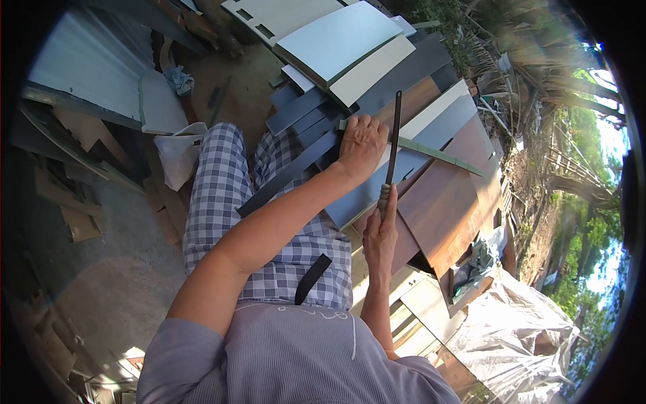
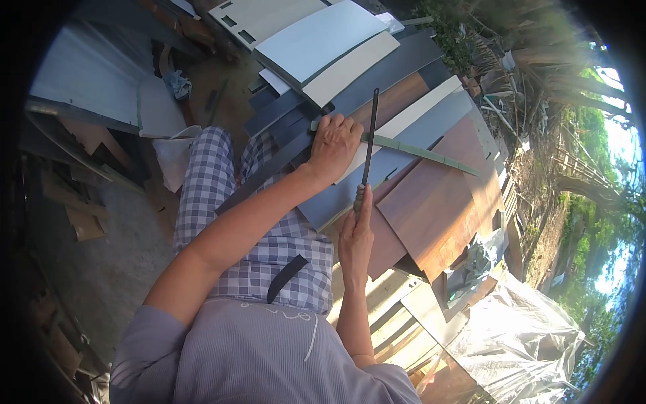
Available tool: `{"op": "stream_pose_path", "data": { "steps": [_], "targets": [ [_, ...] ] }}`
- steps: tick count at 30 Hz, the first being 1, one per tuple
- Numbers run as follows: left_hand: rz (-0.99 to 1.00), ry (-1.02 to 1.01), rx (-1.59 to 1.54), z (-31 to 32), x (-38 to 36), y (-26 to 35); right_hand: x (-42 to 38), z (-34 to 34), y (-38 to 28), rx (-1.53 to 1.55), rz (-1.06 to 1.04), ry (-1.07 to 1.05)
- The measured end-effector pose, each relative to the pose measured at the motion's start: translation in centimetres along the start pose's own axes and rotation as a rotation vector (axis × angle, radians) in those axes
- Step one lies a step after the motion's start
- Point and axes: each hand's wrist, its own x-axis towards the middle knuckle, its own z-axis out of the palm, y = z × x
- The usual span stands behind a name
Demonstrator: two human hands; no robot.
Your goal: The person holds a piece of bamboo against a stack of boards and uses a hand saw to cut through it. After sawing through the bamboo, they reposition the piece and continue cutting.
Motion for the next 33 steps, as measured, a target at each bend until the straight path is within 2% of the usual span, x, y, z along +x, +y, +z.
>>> {"op": "stream_pose_path", "data": {
  "steps": [4,6,8,13,15,16,18,19,24,26,28,30,31,33],
  "targets": [
    [0.000,-0.002,0.000,-0.2,-0.2,0.1,2.7,0.3,-1.0,-0.026,0.013,-0.011],
    [0.004,0.004,0.010,-0.2,0.0,0.1,4.0,0.8,-1.5,-0.043,-0.098,0.062],
    [-0.016,0.004,-0.023,-0.1,0.0,0.1,4.0,0.5,-1.8,-0.046,-0.067,0.038],
    [-0.020,-0.015,-0.015,0.0,-0.1,0.2,0.6,-0.6,-1.2,-0.046,0.050,-0.034],
    [-0.021,-0.039,-0.001,-0.1,0.2,0.1,-1.1,-0.7,-1.2,-0.038,-0.075,0.001],
    [-0.018,-0.033,-0.003,0.0,0.2,0.1,-1.2,-0.8,-1.4,-0.037,-0.071,0.004],
    [-0.013,-0.033,-0.010,0.0,-0.2,0.1,-1.6,-1.4,-2.2,-0.020,0.115,-0.113],
    [-0.002,-0.020,-0.023,0.0,-0.2,0.0,-1.1,-1.3,-2.3,-0.020,0.116,-0.109],
    [0.011,0.023,-0.032,-0.1,-0.2,-0.1,4.2,0.3,-3.6,-0.061,-0.061,-0.003],
    [0.004,-0.008,-0.064,-0.2,-0.1,-0.2,5.6,0.1,-4.4,-0.038,-0.072,-0.010],
    [-0.002,-0.023,-0.054,-0.4,-0.1,-0.1,5.9,0.2,-4.3,-0.020,-0.075,-0.016],
    [-0.002,-0.039,-0.054,-0.4,0.1,0.0,5.6,0.4,-3.5,-0.059,-0.163,0.055],
    [0.000,-0.042,-0.036,-0.3,0.0,0.1,4.9,0.2,-3.4,-0.060,-0.157,0.054],
    [-0.002,-0.055,-0.021,-0.3,-0.3,0.0,2.9,-0.4,-3.4,-0.039,0.030,-0.068]
  ]
}}
